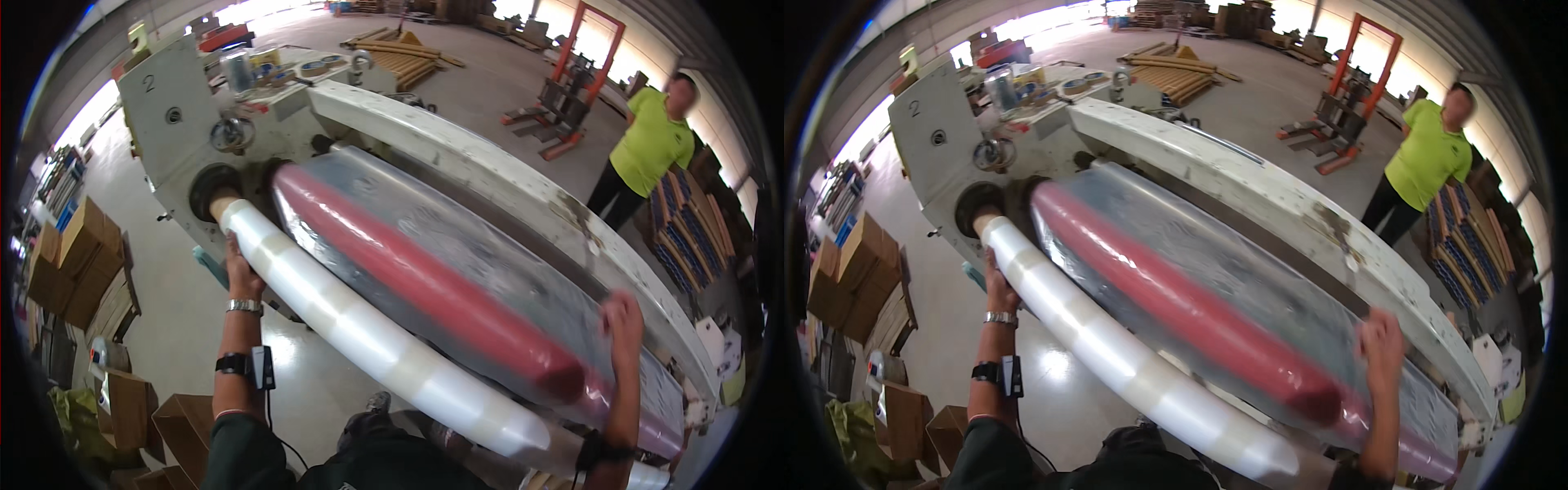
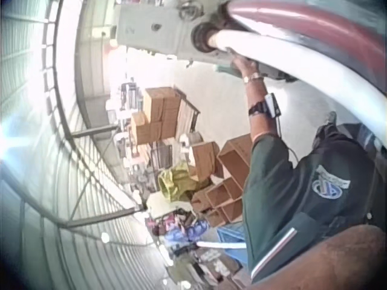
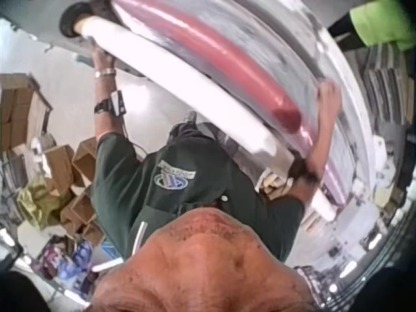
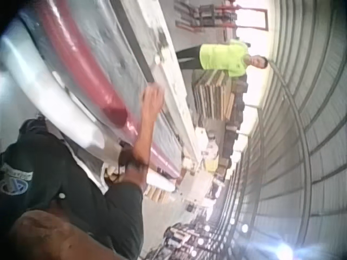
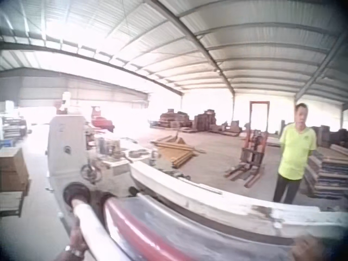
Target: Operates an industrial machine to wind plastic film onto cardboard tubes, loading empty tubes and removing completed rolls.
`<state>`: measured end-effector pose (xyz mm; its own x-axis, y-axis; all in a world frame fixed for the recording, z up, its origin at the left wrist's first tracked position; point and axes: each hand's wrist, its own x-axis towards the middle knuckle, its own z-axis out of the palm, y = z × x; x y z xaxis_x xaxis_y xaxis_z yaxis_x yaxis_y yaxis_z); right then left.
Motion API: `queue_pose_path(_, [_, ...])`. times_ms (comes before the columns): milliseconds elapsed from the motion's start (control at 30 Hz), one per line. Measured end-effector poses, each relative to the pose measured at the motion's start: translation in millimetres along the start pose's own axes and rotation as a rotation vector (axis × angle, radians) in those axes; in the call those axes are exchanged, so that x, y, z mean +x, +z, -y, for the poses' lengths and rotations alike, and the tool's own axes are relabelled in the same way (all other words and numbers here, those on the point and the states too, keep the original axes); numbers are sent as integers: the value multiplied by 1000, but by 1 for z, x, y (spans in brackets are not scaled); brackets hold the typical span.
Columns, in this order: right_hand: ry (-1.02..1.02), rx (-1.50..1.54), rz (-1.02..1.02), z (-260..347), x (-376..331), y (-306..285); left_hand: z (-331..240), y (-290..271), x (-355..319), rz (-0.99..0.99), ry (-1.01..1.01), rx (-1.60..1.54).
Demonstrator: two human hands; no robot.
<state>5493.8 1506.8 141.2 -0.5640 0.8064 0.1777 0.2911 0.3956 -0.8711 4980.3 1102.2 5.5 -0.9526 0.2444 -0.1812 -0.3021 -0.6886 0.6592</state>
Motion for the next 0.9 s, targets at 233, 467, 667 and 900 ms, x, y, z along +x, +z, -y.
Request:
queue_pose_path(233, [-236,-973,283,72,-181,58,-35,-27,49,14,109,18])
queue_pose_path(467, [140,-605,992,23,-129,24,-39,-10,49,-12,-21,309])
queue_pose_path(667, [320,-390,1148,22,-109,6,35,-58,71,174,-81,388])
queue_pose_path(900, [-73,-656,429,11,-211,-21,138,11,14,235,123,966])
